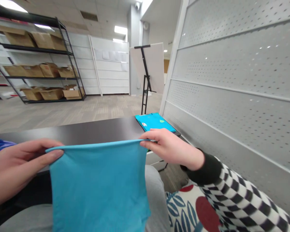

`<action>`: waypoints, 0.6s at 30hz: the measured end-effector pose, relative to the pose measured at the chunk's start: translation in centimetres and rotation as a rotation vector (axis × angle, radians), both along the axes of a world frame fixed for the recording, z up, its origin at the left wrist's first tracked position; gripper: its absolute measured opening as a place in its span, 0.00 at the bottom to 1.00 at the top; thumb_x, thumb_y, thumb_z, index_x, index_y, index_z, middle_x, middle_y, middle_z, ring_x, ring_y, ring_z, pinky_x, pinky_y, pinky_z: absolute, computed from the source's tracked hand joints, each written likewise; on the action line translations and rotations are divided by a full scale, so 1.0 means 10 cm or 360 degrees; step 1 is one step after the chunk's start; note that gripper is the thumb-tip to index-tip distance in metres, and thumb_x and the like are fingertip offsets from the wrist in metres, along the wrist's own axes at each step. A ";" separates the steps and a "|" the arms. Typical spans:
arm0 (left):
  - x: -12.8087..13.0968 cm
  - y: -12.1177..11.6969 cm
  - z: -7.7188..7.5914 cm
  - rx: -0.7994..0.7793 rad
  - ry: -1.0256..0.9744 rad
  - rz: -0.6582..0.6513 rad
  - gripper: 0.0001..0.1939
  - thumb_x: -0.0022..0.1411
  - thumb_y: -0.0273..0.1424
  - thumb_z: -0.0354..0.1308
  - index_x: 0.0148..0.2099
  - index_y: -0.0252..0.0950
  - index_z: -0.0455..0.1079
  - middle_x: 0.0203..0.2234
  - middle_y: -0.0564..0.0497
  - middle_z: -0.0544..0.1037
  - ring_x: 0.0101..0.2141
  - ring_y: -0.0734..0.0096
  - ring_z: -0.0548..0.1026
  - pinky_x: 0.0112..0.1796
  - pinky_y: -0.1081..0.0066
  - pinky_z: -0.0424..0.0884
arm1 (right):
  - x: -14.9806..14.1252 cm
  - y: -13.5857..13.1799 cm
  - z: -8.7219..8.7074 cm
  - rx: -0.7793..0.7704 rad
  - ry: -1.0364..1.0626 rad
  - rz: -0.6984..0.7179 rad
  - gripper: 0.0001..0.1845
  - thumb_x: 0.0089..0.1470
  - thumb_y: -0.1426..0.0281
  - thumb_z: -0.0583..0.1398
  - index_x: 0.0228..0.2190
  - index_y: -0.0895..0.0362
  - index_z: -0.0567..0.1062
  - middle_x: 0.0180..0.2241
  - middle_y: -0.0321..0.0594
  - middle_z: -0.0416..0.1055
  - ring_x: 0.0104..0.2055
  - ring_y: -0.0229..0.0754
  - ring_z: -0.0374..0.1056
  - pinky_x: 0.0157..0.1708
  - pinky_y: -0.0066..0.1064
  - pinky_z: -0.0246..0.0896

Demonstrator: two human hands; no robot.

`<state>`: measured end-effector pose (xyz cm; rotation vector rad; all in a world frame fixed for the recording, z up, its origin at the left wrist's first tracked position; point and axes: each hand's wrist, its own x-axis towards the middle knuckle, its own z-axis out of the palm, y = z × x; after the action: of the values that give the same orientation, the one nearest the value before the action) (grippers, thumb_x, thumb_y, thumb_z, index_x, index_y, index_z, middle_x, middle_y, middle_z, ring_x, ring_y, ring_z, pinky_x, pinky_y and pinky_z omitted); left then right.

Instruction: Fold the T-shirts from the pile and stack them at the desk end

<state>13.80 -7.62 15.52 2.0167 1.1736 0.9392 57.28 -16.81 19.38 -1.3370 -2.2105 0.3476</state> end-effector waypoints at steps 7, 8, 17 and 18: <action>0.99 0.82 0.55 0.0193 0.0077 -0.0364 0.22 0.65 0.54 0.71 0.41 0.39 0.86 0.35 0.50 0.88 0.35 0.64 0.83 0.40 0.70 0.79 | 0.82 0.68 0.30 -0.0052 0.0045 -0.0395 0.25 0.71 0.45 0.66 0.48 0.53 0.89 0.44 0.40 0.86 0.45 0.50 0.78 0.48 0.40 0.74; 1.16 1.02 0.64 0.0238 0.0046 -0.0377 0.21 0.66 0.52 0.71 0.41 0.38 0.86 0.34 0.50 0.87 0.34 0.66 0.82 0.39 0.70 0.78 | 0.97 0.89 0.40 -0.0003 0.0016 -0.0437 0.24 0.71 0.47 0.67 0.47 0.54 0.89 0.44 0.40 0.86 0.44 0.49 0.77 0.49 0.40 0.73; 2.79 2.40 1.29 0.0632 -0.0178 -0.0378 0.38 0.74 0.41 0.40 0.56 0.06 0.74 0.53 0.40 0.83 0.54 0.59 0.84 0.46 0.62 0.70 | 2.20 2.32 1.29 0.0331 0.0022 -0.0868 0.34 0.76 0.56 0.60 0.61 0.78 0.79 0.48 0.45 0.84 0.36 0.26 0.64 0.42 0.29 0.59; 2.95 2.53 1.20 0.0633 -0.0208 -0.0373 0.34 0.75 0.40 0.45 0.52 0.09 0.77 0.54 0.38 0.84 0.52 0.60 0.85 0.46 0.61 0.72 | 2.33 2.37 1.24 0.0316 0.0017 -0.0884 0.35 0.76 0.56 0.61 0.61 0.78 0.79 0.48 0.45 0.84 0.36 0.26 0.64 0.41 0.28 0.59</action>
<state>43.34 17.63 27.50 2.2971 0.6999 1.2343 80.56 6.92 31.82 -1.7448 -1.7128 -0.0698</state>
